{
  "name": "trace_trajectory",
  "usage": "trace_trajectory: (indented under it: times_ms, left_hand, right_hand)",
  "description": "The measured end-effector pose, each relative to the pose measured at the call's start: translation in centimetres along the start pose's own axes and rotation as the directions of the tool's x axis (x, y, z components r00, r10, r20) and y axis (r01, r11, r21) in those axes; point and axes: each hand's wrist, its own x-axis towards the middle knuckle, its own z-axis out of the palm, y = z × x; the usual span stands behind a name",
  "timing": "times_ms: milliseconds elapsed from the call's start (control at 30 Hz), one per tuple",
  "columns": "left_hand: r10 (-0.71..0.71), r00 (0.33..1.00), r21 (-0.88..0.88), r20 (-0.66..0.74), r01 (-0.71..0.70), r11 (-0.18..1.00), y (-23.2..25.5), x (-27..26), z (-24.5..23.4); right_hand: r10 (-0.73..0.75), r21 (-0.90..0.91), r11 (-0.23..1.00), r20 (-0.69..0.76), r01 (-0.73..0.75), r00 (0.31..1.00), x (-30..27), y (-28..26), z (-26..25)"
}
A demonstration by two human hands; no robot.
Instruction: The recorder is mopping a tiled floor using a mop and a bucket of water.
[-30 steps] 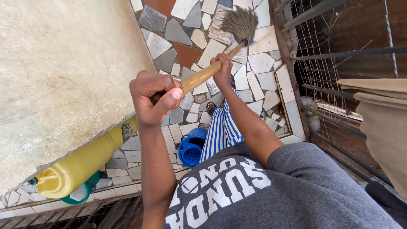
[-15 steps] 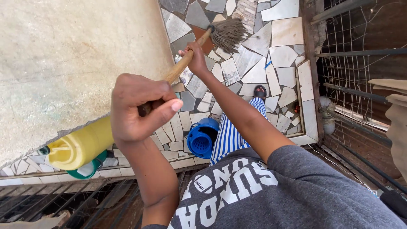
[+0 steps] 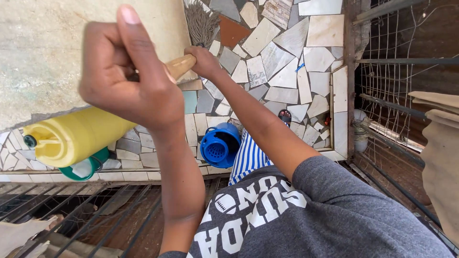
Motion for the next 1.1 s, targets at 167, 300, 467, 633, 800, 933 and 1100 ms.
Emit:
trace_trajectory:
  times_ms: [167, 300, 467, 633, 800, 933, 1100]
  left_hand:
    - [-0.072, 0.996, -0.225, 0.057, 0.083, 0.971, 1.9, 0.1, -1.2]
    - [0.028, 0.999, -0.275, 0.028, -0.019, 0.961, 1.7, -1.6, -1.9]
    - [-0.182, 0.983, -0.356, 0.038, 0.183, 0.916, -1.1, -2.9, 1.9]
    - [-0.334, 0.93, -0.397, 0.151, 0.366, 0.841, -1.4, -4.8, 9.8]
    - [-0.285, 0.845, -0.632, 0.453, 0.53, 0.566, 0.8, -7.2, 11.8]
    - [-0.159, 0.747, -0.582, 0.645, 0.615, 0.531, 3.8, -4.8, 8.3]
    - [0.072, 0.571, -0.321, 0.818, 0.348, 0.881, 6.1, -1.1, 2.8]
  right_hand:
    - [-0.183, -0.25, 0.953, -0.016, 0.173, 0.983, -2.6, -0.3, -6.7]
    - [-0.159, -0.338, 0.931, -0.029, 0.14, 0.987, -4.0, 1.0, -11.9]
    - [-0.125, -0.472, 0.879, -0.096, 0.065, 0.987, -7.2, 6.4, -19.3]
    - [-0.01, -0.511, 0.855, -0.185, -0.088, 0.983, -11.9, 11.5, -26.5]
    - [0.11, -0.276, 0.926, -0.457, -0.258, 0.882, -17.5, 15.6, -26.3]
    - [0.137, -0.164, 0.955, -0.495, -0.247, 0.858, -18.8, 13.3, -21.8]
    - [0.045, -0.031, 0.997, -0.469, -0.067, 0.882, -16.3, 9.4, -14.7]
